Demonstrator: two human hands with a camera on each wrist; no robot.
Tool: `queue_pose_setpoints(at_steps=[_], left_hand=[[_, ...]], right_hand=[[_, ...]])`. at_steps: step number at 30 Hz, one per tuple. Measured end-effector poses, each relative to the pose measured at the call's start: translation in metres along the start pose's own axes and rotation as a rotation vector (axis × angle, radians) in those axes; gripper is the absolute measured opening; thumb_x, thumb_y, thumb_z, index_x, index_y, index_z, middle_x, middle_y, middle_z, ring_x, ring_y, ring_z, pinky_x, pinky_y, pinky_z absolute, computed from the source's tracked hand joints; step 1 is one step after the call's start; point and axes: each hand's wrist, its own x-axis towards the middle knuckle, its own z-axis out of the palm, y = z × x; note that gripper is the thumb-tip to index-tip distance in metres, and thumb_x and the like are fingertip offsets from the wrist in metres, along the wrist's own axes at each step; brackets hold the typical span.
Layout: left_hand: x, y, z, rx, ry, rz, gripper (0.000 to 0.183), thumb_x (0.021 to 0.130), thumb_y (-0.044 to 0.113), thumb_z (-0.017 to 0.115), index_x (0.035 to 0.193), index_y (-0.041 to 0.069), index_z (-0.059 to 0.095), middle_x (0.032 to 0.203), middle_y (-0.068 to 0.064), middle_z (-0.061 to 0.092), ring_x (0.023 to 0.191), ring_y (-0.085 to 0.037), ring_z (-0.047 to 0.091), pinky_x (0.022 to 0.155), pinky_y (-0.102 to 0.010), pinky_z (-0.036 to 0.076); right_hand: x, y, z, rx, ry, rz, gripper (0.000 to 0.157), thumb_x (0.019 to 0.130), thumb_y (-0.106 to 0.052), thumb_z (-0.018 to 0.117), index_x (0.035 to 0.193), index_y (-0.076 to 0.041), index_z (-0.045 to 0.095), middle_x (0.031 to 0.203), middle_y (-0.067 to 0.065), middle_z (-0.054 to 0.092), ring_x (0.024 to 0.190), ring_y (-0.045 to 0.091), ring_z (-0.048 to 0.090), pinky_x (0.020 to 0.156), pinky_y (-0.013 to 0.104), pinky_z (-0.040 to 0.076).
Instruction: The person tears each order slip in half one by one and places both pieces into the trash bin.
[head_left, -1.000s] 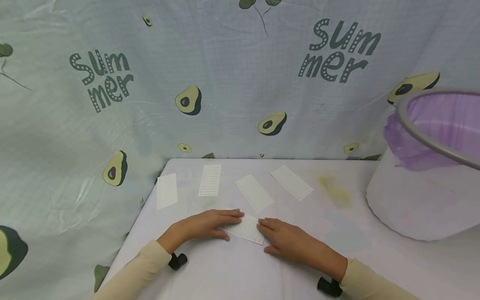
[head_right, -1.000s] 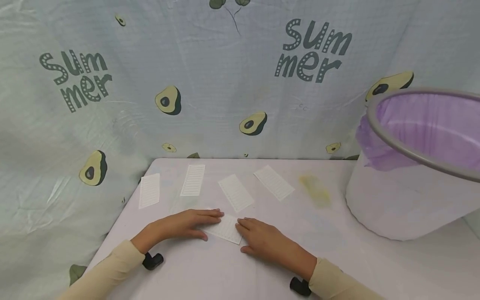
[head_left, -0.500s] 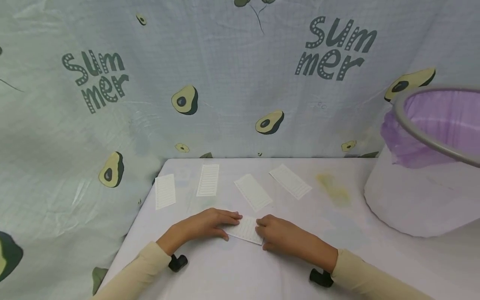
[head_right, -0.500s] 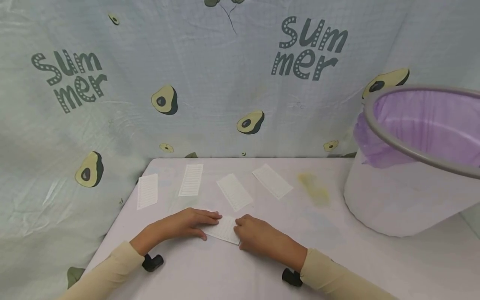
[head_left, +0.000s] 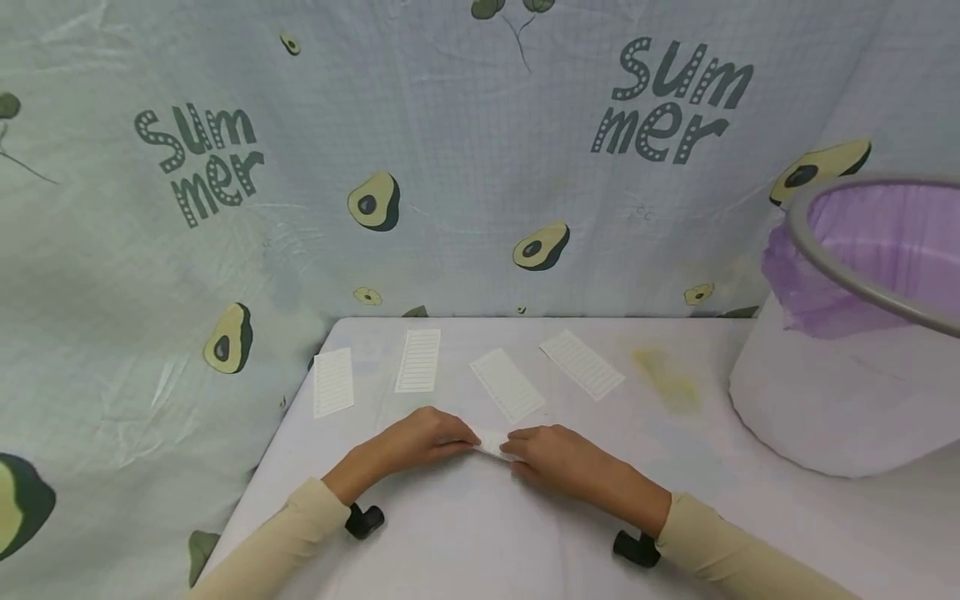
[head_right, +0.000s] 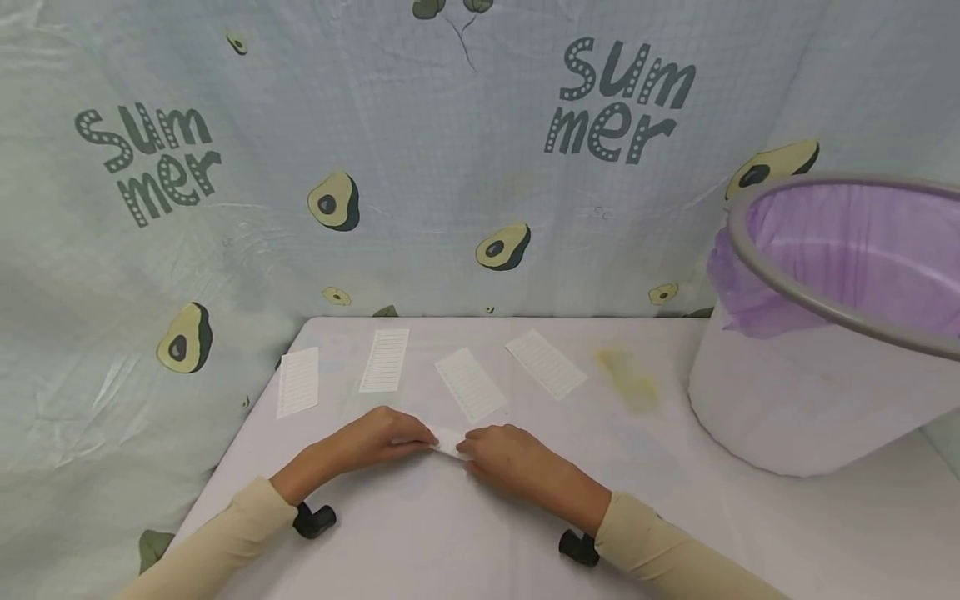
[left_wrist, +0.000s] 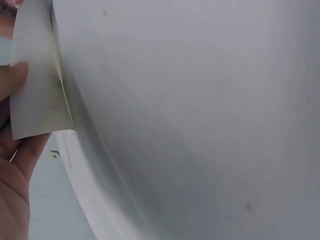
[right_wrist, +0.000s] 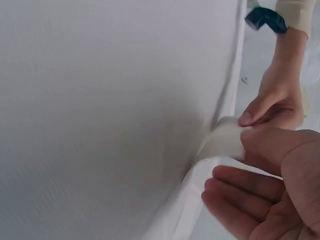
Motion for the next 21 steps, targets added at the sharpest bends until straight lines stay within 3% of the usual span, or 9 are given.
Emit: queue_pose_setpoints(at_steps=[5, 10, 21], left_hand=[[0.008, 0.008, 0.001, -0.022, 0.178, 0.035, 0.017, 0.088, 0.0, 0.078, 0.104, 0.005, 0.079, 0.101, -0.001, 0.078, 0.095, -0.011, 0.074, 0.083, -0.017, 0.056], [0.015, 0.014, 0.001, -0.057, 0.329, 0.065, 0.017, 0.084, -0.003, 0.079, 0.101, 0.002, 0.079, 0.098, -0.003, 0.078, 0.092, -0.014, 0.075, 0.081, -0.018, 0.057], [0.032, 0.018, -0.002, -0.083, 0.464, 0.031, 0.017, 0.088, 0.0, 0.077, 0.104, 0.006, 0.079, 0.1, -0.002, 0.078, 0.094, -0.013, 0.075, 0.08, -0.019, 0.057]], right_hand=[[-0.002, 0.006, -0.008, 0.049, 0.099, -0.04, 0.019, 0.092, -0.001, 0.072, 0.109, -0.007, 0.076, 0.102, -0.001, 0.075, 0.082, 0.009, 0.071, 0.07, 0.018, 0.055], [-0.003, 0.011, -0.014, 0.093, 0.168, -0.041, 0.022, 0.09, 0.004, 0.073, 0.109, -0.006, 0.076, 0.1, 0.001, 0.077, 0.084, 0.008, 0.072, 0.072, 0.017, 0.056], [-0.003, 0.019, -0.042, 0.019, 0.213, -0.005, 0.025, 0.09, 0.003, 0.074, 0.115, -0.003, 0.075, 0.106, 0.007, 0.077, 0.091, 0.016, 0.075, 0.075, 0.025, 0.06]])
